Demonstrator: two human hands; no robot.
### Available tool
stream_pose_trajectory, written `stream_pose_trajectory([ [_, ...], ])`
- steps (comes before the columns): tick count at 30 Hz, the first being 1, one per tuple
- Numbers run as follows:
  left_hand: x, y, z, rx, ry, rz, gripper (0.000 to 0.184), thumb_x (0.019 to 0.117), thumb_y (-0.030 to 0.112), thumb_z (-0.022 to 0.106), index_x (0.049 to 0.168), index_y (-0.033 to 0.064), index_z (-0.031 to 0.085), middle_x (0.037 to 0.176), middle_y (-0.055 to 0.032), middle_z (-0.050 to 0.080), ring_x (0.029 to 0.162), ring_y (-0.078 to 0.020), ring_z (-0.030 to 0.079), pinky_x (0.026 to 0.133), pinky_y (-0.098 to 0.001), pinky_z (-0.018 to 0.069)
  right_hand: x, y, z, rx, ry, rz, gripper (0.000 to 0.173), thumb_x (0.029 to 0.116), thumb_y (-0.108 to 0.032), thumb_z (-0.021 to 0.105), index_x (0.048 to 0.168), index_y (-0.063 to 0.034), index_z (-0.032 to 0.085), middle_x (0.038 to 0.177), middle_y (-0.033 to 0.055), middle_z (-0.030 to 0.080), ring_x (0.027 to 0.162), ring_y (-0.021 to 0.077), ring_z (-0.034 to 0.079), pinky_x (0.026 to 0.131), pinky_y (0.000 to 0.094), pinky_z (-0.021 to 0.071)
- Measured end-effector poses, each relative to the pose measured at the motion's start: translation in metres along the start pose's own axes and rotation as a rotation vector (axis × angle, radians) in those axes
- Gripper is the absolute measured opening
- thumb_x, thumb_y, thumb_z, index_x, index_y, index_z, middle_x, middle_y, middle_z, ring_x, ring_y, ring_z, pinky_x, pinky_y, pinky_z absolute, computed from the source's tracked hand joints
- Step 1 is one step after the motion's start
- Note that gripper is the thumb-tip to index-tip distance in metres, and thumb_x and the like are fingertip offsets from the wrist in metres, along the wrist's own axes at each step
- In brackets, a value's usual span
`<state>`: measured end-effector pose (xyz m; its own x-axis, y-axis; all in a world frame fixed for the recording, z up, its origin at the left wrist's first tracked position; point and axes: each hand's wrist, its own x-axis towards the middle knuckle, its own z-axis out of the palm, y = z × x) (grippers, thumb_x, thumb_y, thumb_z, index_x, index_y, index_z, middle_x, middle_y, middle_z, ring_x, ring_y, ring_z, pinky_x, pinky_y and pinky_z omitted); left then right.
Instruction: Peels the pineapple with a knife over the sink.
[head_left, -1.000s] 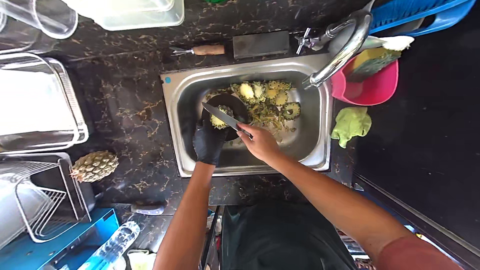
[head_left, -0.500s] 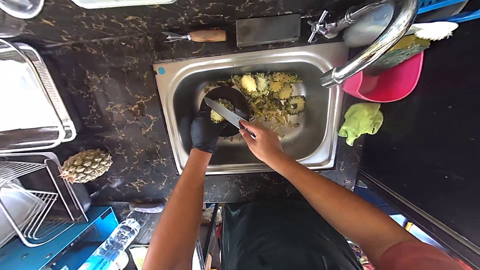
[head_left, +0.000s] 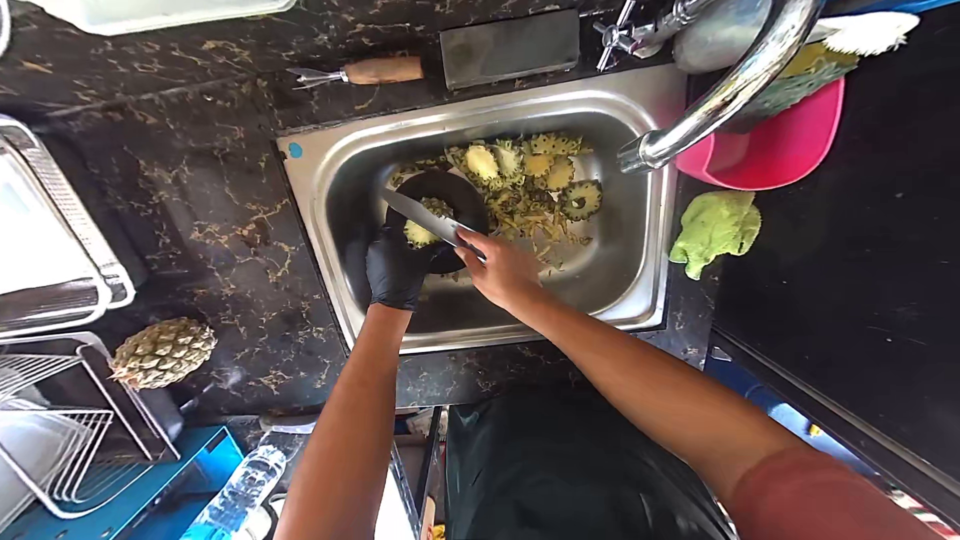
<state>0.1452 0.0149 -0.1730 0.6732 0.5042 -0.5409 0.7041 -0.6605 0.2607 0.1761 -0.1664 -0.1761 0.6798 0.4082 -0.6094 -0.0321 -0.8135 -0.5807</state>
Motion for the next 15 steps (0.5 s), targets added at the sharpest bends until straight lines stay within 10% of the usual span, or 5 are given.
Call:
stream_pose_trajectory([
  [15, 0.01, -0.005, -0.008, 0.052, -0.083, 0.129, 0.076, 0.0729, 0.04, 0.091, 0.14, 0.0186, 0.061, 0.109, -0.015, 0.071, 0.095, -0.0317, 0.069, 0.085, -0.0592, 0.0553, -0.024, 0.017, -0.005, 0.173, -0.047, 0.092, 0.043, 0.107, -0.048, 0.047, 0.149, -0.0391, 0.055, 0.124, 0.0, 0.073, 0.107, 0.0222, 0.071, 0.09, 0.0538, 0.0572],
])
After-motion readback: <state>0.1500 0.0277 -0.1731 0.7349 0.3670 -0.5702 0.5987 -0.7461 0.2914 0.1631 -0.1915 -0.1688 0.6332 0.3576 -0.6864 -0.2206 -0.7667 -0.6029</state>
